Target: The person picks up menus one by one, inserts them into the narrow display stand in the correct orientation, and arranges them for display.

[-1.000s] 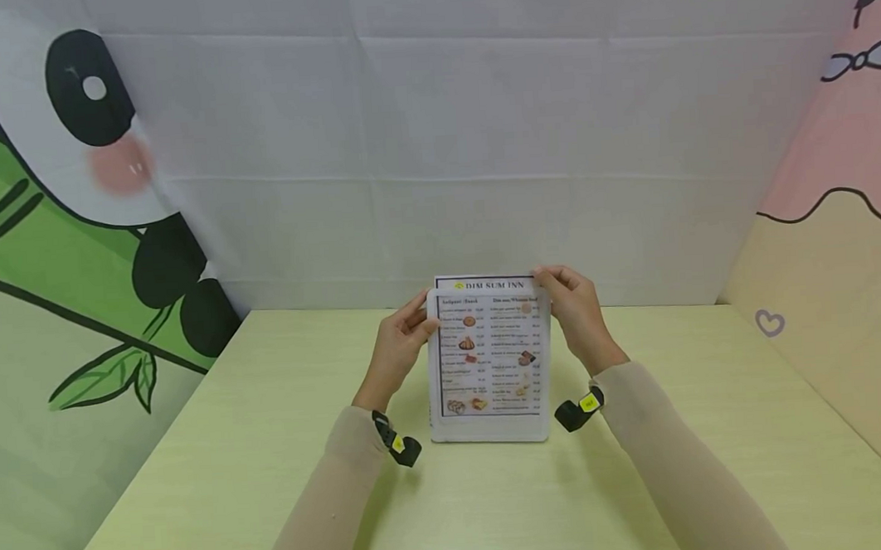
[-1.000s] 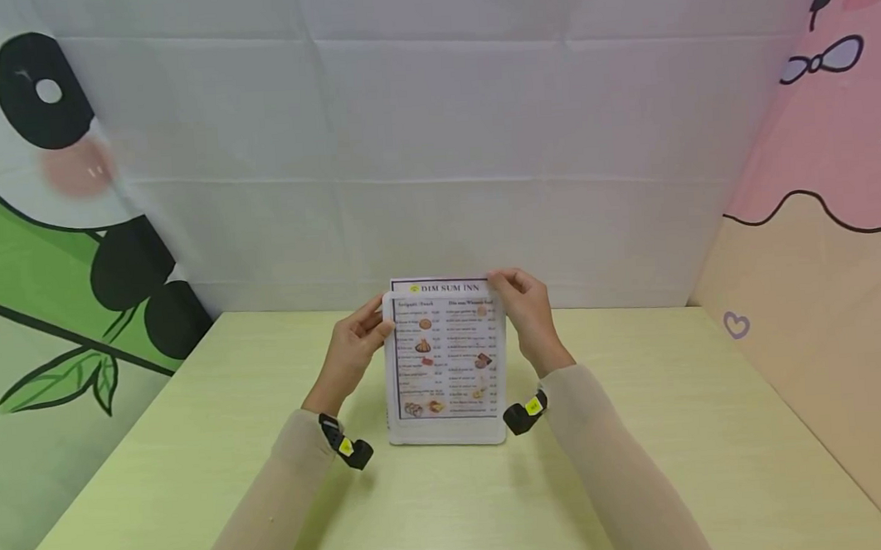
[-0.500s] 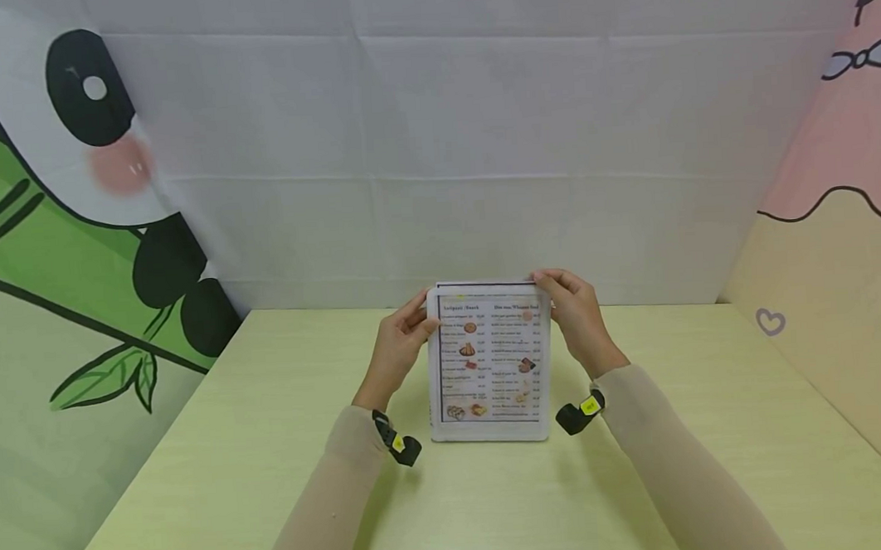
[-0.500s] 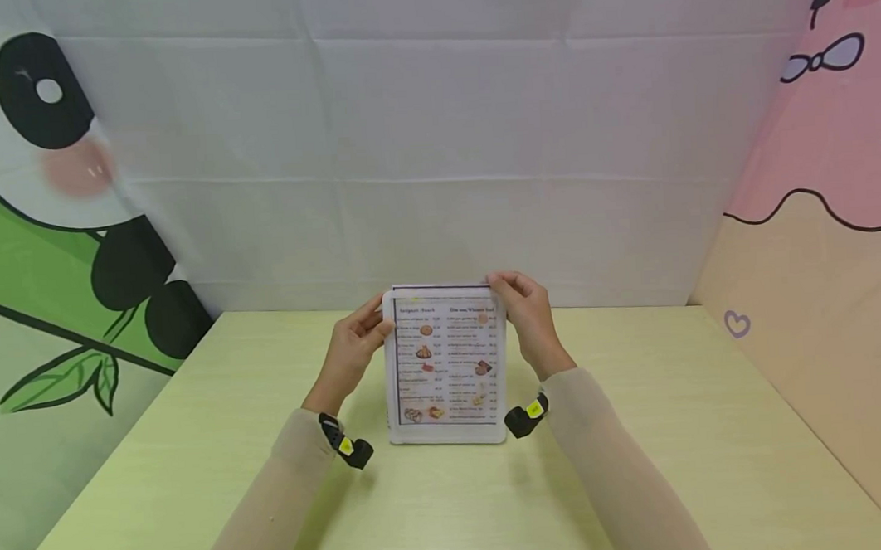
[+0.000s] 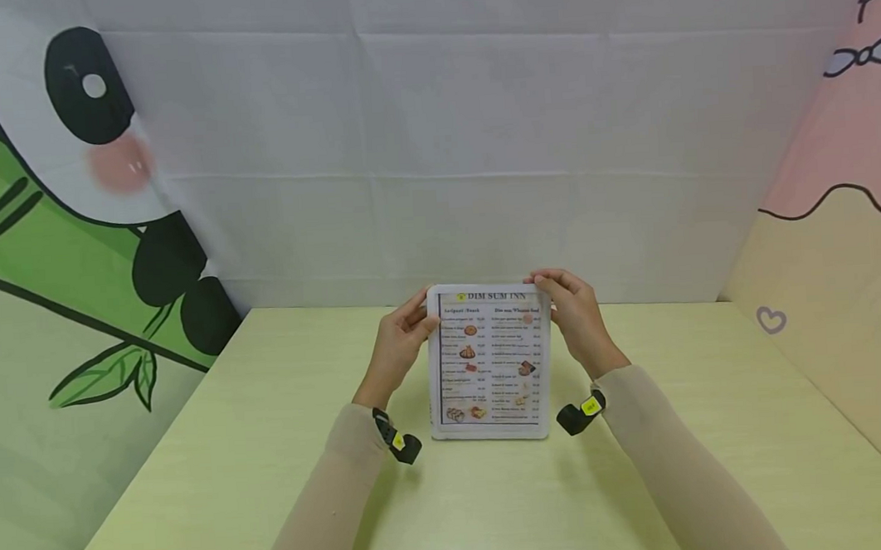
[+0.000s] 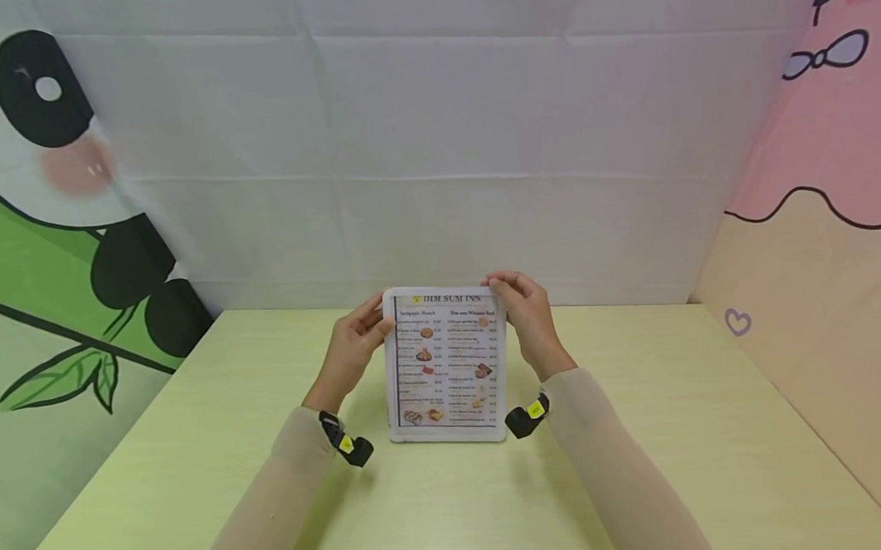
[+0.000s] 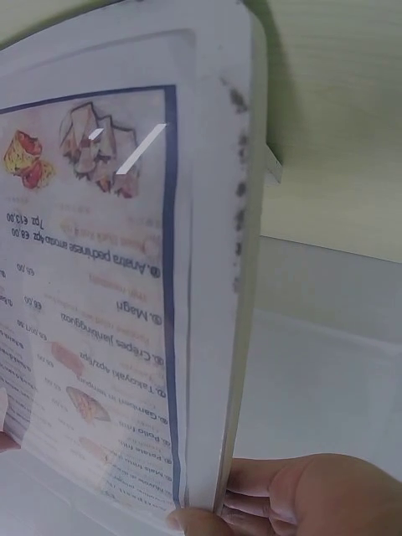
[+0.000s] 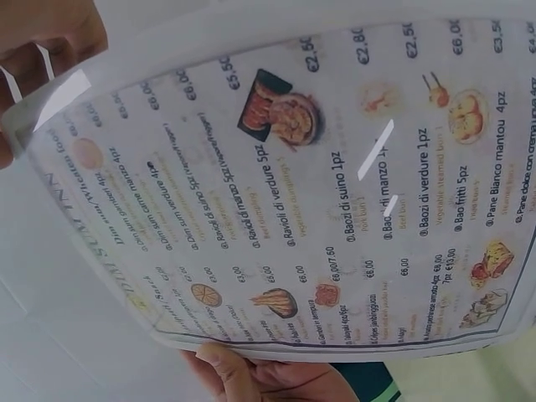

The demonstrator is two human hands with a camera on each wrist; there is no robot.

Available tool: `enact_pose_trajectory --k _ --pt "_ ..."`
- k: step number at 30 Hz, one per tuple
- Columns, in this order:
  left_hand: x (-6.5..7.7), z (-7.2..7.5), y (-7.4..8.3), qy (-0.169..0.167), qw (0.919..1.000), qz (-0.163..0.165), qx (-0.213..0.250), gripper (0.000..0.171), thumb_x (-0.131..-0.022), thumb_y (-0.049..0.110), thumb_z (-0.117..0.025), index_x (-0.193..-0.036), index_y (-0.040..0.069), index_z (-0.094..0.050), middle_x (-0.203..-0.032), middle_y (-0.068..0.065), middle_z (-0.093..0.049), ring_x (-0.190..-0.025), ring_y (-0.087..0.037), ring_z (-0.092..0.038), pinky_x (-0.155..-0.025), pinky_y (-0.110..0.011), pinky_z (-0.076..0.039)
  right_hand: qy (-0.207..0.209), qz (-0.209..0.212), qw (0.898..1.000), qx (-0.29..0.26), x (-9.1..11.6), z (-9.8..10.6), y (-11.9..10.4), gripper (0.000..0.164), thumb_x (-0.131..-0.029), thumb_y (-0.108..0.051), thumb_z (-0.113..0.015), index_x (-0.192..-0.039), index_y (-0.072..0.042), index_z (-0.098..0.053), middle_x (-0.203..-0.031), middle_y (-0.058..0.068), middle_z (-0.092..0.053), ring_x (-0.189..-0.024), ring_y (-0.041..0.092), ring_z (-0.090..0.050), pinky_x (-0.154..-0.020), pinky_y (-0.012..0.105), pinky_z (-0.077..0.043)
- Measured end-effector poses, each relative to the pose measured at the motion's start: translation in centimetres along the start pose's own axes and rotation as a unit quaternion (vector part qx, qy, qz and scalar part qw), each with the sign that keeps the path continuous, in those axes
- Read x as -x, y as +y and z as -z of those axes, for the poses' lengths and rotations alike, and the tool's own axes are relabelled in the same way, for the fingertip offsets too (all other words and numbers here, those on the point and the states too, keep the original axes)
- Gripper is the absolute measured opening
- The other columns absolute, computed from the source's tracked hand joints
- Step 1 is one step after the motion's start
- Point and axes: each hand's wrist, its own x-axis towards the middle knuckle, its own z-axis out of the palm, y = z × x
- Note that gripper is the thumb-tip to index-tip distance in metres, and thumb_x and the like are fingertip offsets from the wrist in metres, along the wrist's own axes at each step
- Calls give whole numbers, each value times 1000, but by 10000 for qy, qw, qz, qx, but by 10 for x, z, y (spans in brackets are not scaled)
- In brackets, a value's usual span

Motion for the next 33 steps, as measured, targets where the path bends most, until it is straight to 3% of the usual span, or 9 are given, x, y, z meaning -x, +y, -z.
enact_pose_trajectory --k 5,11,15,19,26,33 --pt "0 0 -1 -13 10000 3 29 55 -94 8 -60 -147 11 -41 -129 -19 -61 -106 -24 -64 -85 -23 -55 9 -56 10000 -20 0 1 1 27 -99 -26 -55 -116 -6 -59 -106 -8 -63 -100 10 -55 -101 39 -39" --pt "0 1 -2 -11 10000 -44 28 55 -95 8 -60 -147 10 -41 -127 -19 -62 -103 -20 -64 -86 -24 -55 -138 -127 9998 -57 2 4 5 44 -99 -32 -53 -129 0 -51 -107 -6 -59 -100 10 -54 -95 31 -44" --pt "1 2 -2 17 10000 -24 -13 55 -95 9 -59 -147 11 -41 -128 -19 -61 -103 -19 -65 -86 -24 -55 -313 -198 9993 59 4 6 9 46 -99 -40 -52 -130 -7 -52 -110 -6 -57 -102 11 -53 -94 29 -46" --pt "3 3 -1 52 10000 50 -50 55 -95 10 -59 -147 11 -41 -129 -18 -61 -105 -21 -64 -87 -24 -55 -553 -171 9978 332 6 8 13 51 -98 -48 -49 -135 -14 -51 -117 -3 -56 -106 14 -54 -99 36 -45" --pt "5 6 0 -23 9999 134 36 57 -95 11 -59 -148 9 -37 -132 -17 -59 -112 -26 -62 -91 -28 -54 -1032 -158 9908 860 7 17 19 69 -96 -60 -41 -149 -16 -35 -130 6 -53 -117 23 -50 -109 49 -38" --pt "10 13 -8 -357 9986 266 302 50 -100 26 -52 -148 20 -39 -130 -16 -60 -111 -20 -63 -98 -32 -50 -1319 -225 9842 1162 7 24 20 73 -98 -63 -30 -156 -21 -16 -153 9 -36 -140 28 -35 -114 51 -30"
